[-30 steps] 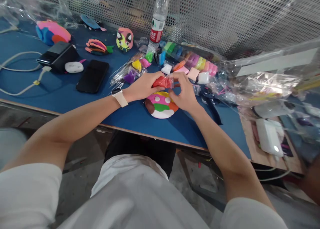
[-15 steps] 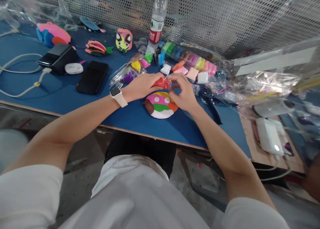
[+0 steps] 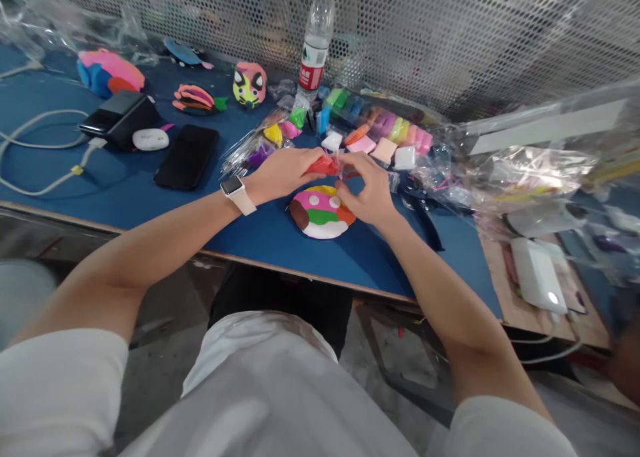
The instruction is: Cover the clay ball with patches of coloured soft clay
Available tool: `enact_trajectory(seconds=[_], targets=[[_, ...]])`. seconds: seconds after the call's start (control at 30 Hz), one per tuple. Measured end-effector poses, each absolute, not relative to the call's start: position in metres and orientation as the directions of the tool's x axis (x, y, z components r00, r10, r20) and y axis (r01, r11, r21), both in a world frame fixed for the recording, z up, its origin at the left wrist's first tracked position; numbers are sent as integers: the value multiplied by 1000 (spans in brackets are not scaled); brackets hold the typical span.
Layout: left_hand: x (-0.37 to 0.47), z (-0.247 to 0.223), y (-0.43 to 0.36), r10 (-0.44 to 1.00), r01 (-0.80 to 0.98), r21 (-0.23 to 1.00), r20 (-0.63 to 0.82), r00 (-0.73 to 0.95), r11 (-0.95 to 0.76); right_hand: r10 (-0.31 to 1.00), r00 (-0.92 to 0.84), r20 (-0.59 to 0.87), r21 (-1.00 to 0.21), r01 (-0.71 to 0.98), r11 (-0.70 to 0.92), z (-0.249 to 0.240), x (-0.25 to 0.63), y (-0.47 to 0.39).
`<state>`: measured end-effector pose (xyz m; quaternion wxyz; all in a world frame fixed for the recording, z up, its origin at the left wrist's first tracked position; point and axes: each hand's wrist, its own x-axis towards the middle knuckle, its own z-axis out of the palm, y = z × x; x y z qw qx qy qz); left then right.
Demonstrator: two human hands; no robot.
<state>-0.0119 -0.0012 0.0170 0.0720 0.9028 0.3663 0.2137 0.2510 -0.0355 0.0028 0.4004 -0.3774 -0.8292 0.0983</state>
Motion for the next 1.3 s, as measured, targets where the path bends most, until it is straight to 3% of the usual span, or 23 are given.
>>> enact_trajectory(seconds=[0.17,0.27,0.5,0.73,0.97,1.3], targets=[[-12,18,-4,686,702,71,305,661,-709,714,-427,555,-445,572,689,1,247,-36],[-9,16,-6,679,707,10,287,675,-707,725,-427,540,-471,560,681,-3,245,-37],[-10,17,-3,725,721,143,296,622,-678,686,-386,617,-435,559,706,-3,247,-36],[-12,10,-2,699,716,73,305,647,-695,732,-408,546,-475,569,671,-9,246,-34],[-11,7,1,715,709,164,331,616,-686,732,-402,550,-497,547,674,-8,245,-35],[-5,10,-9,700,713,98,318,639,-695,754,-339,563,-542,537,646,-7,240,-36]])
